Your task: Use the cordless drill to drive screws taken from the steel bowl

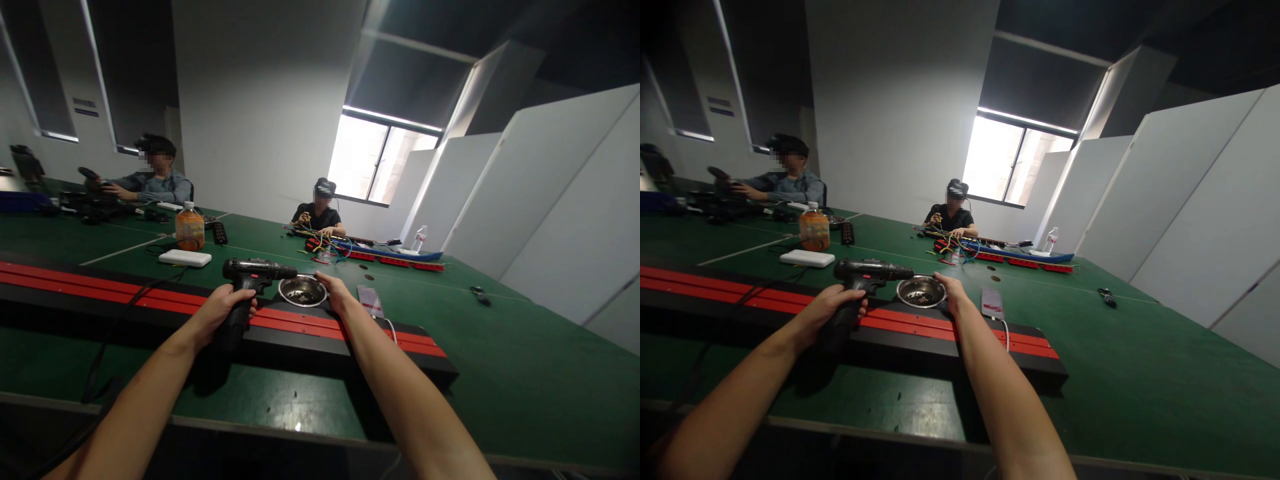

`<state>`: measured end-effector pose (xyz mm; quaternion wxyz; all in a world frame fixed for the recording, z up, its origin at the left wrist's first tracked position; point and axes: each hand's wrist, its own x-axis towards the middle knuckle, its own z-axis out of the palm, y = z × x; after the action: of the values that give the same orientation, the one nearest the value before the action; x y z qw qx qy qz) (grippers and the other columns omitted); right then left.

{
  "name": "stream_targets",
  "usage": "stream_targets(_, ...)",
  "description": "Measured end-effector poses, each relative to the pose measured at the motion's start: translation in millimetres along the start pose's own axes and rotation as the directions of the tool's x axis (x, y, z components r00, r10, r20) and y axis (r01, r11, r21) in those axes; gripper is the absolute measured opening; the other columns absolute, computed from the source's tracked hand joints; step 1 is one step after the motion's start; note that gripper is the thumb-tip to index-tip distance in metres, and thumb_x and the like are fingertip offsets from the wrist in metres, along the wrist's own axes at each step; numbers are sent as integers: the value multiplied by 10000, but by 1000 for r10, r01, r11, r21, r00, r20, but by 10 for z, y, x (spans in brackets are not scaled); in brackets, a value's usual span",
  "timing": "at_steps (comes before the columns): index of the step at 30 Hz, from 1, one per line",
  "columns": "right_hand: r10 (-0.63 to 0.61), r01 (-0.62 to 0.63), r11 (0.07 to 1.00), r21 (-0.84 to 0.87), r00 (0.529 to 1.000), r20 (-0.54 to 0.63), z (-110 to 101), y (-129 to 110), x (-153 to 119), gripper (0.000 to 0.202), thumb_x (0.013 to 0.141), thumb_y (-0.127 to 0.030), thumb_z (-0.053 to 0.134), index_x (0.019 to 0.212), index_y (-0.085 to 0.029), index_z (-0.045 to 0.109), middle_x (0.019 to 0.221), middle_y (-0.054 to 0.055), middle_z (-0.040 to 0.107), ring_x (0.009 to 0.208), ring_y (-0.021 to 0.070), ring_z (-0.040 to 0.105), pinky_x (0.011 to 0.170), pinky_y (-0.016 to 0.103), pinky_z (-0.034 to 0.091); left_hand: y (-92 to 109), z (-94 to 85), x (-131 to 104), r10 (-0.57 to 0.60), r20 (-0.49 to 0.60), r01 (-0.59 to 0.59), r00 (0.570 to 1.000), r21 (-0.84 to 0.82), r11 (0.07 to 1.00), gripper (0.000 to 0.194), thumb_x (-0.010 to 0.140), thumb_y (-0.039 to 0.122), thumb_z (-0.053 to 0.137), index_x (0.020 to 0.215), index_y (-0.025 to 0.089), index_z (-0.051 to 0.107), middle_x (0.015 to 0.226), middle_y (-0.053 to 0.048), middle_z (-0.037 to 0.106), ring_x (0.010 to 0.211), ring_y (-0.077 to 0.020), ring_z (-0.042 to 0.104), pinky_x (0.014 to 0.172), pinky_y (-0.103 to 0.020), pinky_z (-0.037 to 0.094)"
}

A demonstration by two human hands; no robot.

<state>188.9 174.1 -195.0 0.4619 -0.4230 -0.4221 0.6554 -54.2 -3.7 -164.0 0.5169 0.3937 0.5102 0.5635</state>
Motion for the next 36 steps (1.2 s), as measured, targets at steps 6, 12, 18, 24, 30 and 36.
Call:
stream_targets(6,31,-32,999,9,999,34,-12,0,-1,168,817,-286,730,834,-125,684,763,92,733,636,197,675,631,311,539,-8,-18,13,2,29,-3,1000,7,1000,198,773,289,739,765,109,660,693,-96,693,601,-178,663,514,-269,552)
stream_targets(12,30,-34,999,38,992,120,-71,25,51,159,842,-278,702,846,-120,684,766,90,736,637,198,677,671,331,548,-44,-61,29,14,52,-14,999,13,1000,218,779,314,740,770,110,664,694,-87,689,597,-169,659,513,-256,542)
stream_targets(18,41,-45,998,33,992,119,-63,9,42,168,856,-293,707,870,-128,679,735,69,729,621,180,669,638,291,538,-53,-63,34,14,58,-14,998,11,1000,230,769,325,748,785,112,661,700,-80,692,603,-168,663,517,-256,540)
stream_targets(24,66,-74,996,55,988,136,-56,-9,23,146,885,-277,673,897,-131,664,731,65,728,616,182,676,634,298,547,-60,-73,55,21,74,-22,997,14,1000,255,763,343,752,794,110,653,693,-75,691,577,-166,653,504,-265,533)
stream_targets(30,89,-99,993,67,986,141,-40,-34,-15,139,899,-278,660,910,-139,660,722,56,725,622,178,681,638,283,550,-59,-81,50,30,81,-31,996,14,999,272,759,352,759,812,110,648,715,-77,691,610,-174,662,516,-272,542)
stream_targets(36,84,-93,994,63,987,136,-34,-45,-30,143,891,-275,673,913,-134,660,710,52,719,625,178,681,653,287,552,-54,-65,34,23,65,-24,998,15,1000,243,764,332,752,799,113,654,709,-77,692,609,-168,662,516,-262,542)
